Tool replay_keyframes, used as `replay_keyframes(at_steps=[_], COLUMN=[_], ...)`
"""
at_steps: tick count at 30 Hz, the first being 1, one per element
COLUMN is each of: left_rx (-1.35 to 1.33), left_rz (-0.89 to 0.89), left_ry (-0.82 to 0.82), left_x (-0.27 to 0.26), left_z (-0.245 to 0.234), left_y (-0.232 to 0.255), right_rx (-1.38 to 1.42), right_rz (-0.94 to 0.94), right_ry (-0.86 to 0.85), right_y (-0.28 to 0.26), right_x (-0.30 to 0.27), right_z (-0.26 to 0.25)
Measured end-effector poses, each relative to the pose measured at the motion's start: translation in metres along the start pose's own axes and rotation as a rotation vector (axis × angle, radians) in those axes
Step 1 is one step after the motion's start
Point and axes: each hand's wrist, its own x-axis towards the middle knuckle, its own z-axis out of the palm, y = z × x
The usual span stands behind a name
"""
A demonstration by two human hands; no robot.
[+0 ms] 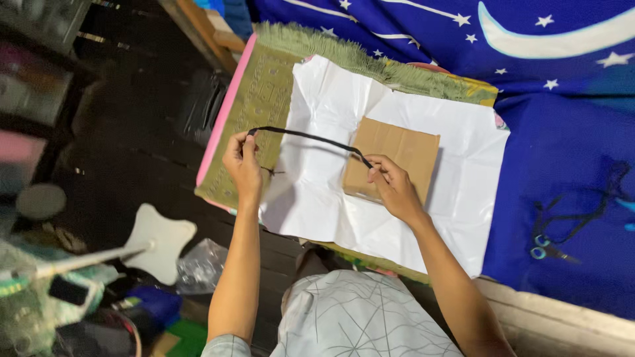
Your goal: The person places a small cardboard box on a green patterned cloth and folds the cloth around it. They then pick up a black ribbon, place it across the wrapped box, and tie a knot to secure the ribbon. The process is performed by hand on a wooden surface.
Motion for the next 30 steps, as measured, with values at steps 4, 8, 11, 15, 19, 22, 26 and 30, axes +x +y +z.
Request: replay_keyframes(at_steps=[4,8,11,15,19,22,26,30], left_rx=[0.029,0.442,0.555,0.339,0.137,0.308,0.311,0.383], left_rz=[0.093,0.211,0.401,0.462,0.050,-0.063,0.293,0.133], left_ry=[0.003,-0.093,-0.213,-0.634,-1.092,-1.091,-0.931,-0.866], left_x=[0.031,0.045,0.030,0.004,-0.003,0.003,0.020,0.038], left_z=[-0.005,-0.012,-0.001,0.021,0.028,0.034,0.031,0.024], left_y=[-0.002,0.003,0.011,0.028,0.043,0.041,0.027,0.022], right_rx=[0.046,-0.023,-0.013,-0.153,-0.199,-0.129,-0.155,-0.266], right_rz=[-0.067,0.043,0.077,0.101,-0.020,0.202,0.235,0.210], right_ry=[0.075,0.103,0.043,0.005,0.034,0.086,0.099,0.145], right_y=[-0.001,-0.010,-0.022,-0.036,-0.043,-0.040,-0.030,-0.023], right_x=[0.008,0.015,0.017,0.017,0.020,0.018,0.009,0.002], right_z=[0.024,0.044,0.057,0.075,0.078,0.073,0.057,0.041])
